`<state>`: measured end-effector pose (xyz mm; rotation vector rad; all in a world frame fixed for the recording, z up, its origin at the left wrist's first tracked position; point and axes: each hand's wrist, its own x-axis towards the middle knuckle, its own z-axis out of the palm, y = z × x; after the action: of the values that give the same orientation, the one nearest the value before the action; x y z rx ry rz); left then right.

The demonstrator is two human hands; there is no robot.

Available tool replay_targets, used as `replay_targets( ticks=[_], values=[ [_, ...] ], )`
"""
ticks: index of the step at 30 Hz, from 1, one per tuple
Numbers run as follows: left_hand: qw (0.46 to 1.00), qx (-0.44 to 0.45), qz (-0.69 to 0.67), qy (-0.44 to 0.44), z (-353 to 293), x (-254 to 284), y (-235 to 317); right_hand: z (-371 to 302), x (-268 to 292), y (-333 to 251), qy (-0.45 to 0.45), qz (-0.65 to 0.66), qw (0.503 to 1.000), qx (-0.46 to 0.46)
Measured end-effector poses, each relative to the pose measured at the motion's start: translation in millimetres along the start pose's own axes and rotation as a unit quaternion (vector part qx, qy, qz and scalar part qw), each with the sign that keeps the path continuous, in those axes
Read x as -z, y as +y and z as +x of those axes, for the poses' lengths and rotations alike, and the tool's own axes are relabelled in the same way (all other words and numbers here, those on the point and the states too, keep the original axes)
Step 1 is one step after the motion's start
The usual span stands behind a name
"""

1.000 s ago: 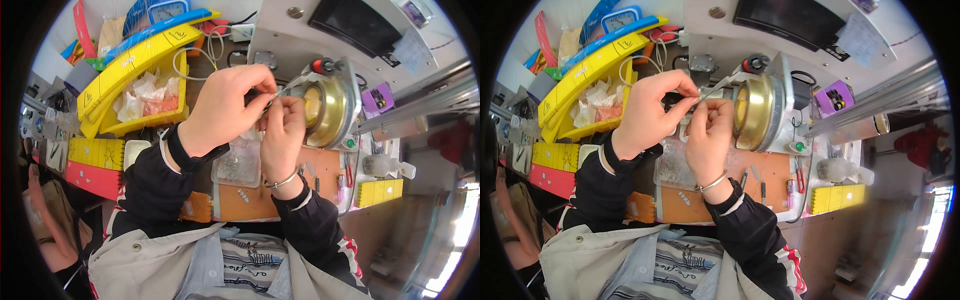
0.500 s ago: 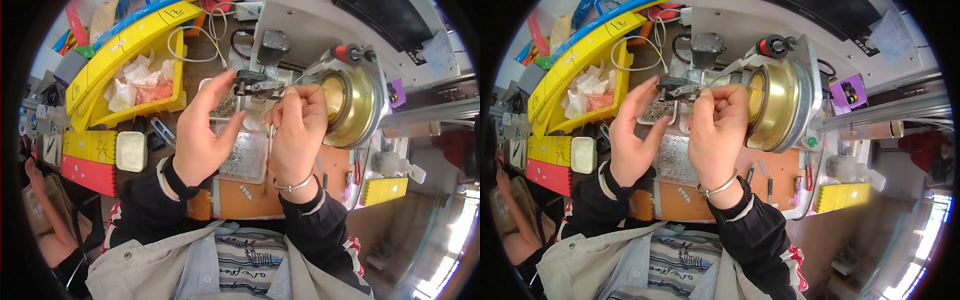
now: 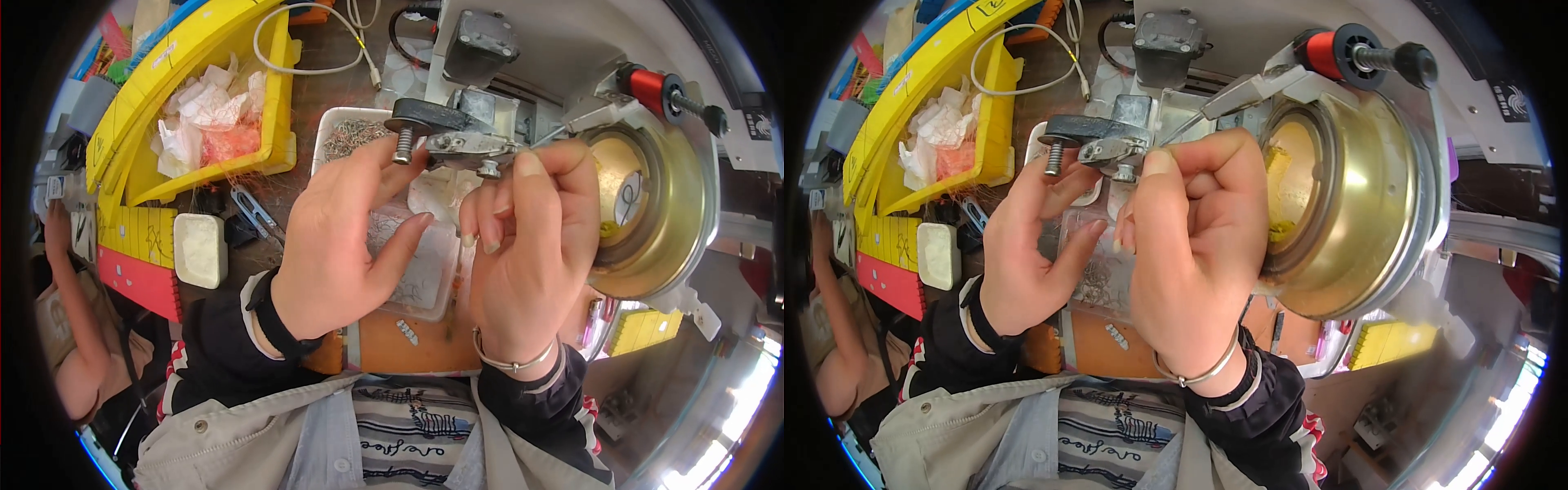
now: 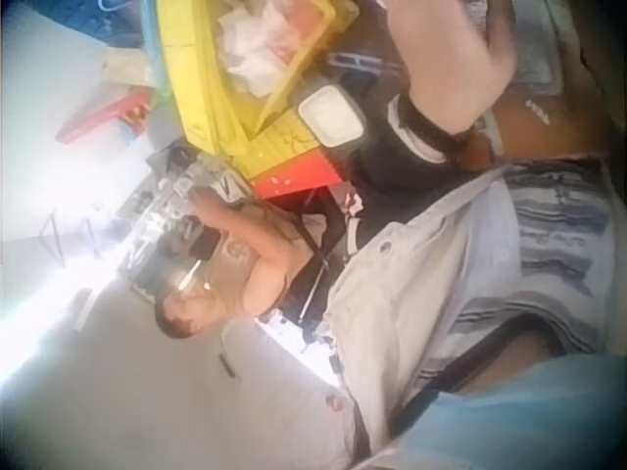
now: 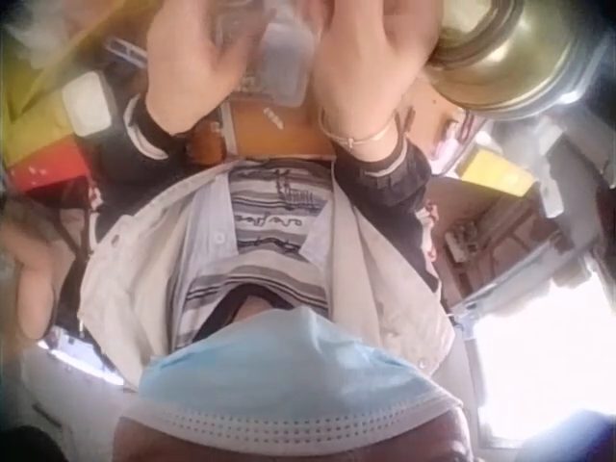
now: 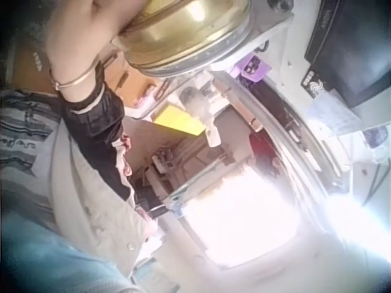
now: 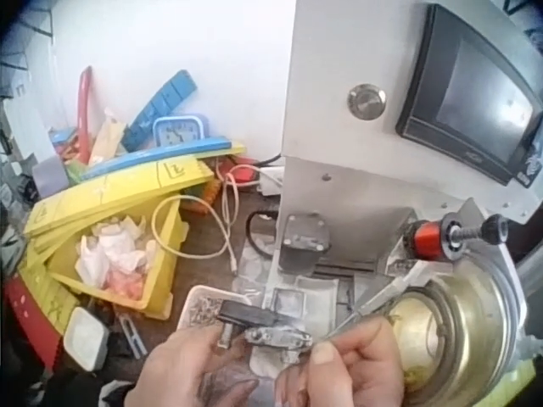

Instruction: Assemble small electronic or mechanical parts using a specialized press or mounting machine at a workbench.

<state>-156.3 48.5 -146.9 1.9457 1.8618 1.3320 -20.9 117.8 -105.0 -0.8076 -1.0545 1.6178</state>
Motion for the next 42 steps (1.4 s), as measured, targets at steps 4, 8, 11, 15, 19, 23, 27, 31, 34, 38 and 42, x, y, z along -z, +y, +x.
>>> replay_targets(
  ticks=[4, 8, 11, 15, 19, 23, 27, 31, 34, 38, 42],
  values=[
    [0.999, -0.014, 0.0, -0.038, 5, 0, -1, 1, -1, 1, -0.017, -0.009, 1.0, 0.007],
    [0.998, -0.029, 0.002, -0.051, 15, 5, 4, 1, -1, 1, -0.014, -0.004, 1.0, 0.019],
    [0.997, -0.063, 0.019, -0.033, 15, 3, 5, 2, 0, 1, -0.007, 0.041, 0.999, 0.026],
    [0.997, -0.071, 0.037, -0.016, 12, 4, 1, -3, -5, 9, -0.001, 0.003, 0.999, 0.035],
    [0.989, -0.06, 0.098, -0.095, 18, 28, 21, -20, -8, 9, 0.02, 0.052, 0.998, 0.011],
    [0.973, 0.023, 0.097, -0.206, 29, 95, 47, -45, 8, 4, -0.004, 0.042, 0.999, 0.024],
    [0.889, 0.113, -0.444, 0.007, 5, 185, 58, -53, 21, -2, -0.115, -0.049, 0.991, 0.056],
    [0.687, 0.055, -0.724, 0.036, 34, 187, 71, -44, 26, -6, -0.112, -0.057, 0.991, 0.055],
    [0.86, 0.018, -0.51, 0.019, 59, 180, 77, -40, 28, -5, -0.171, -0.115, 0.978, 0.042],
    [0.964, -0.125, -0.188, -0.138, 89, 160, 112, -39, 25, -15, -0.203, -0.138, 0.968, 0.047],
    [0.967, 0.027, -0.125, -0.223, 104, 91, 113, -35, 24, -13, -0.192, -0.207, 0.957, 0.073]
  ],
)
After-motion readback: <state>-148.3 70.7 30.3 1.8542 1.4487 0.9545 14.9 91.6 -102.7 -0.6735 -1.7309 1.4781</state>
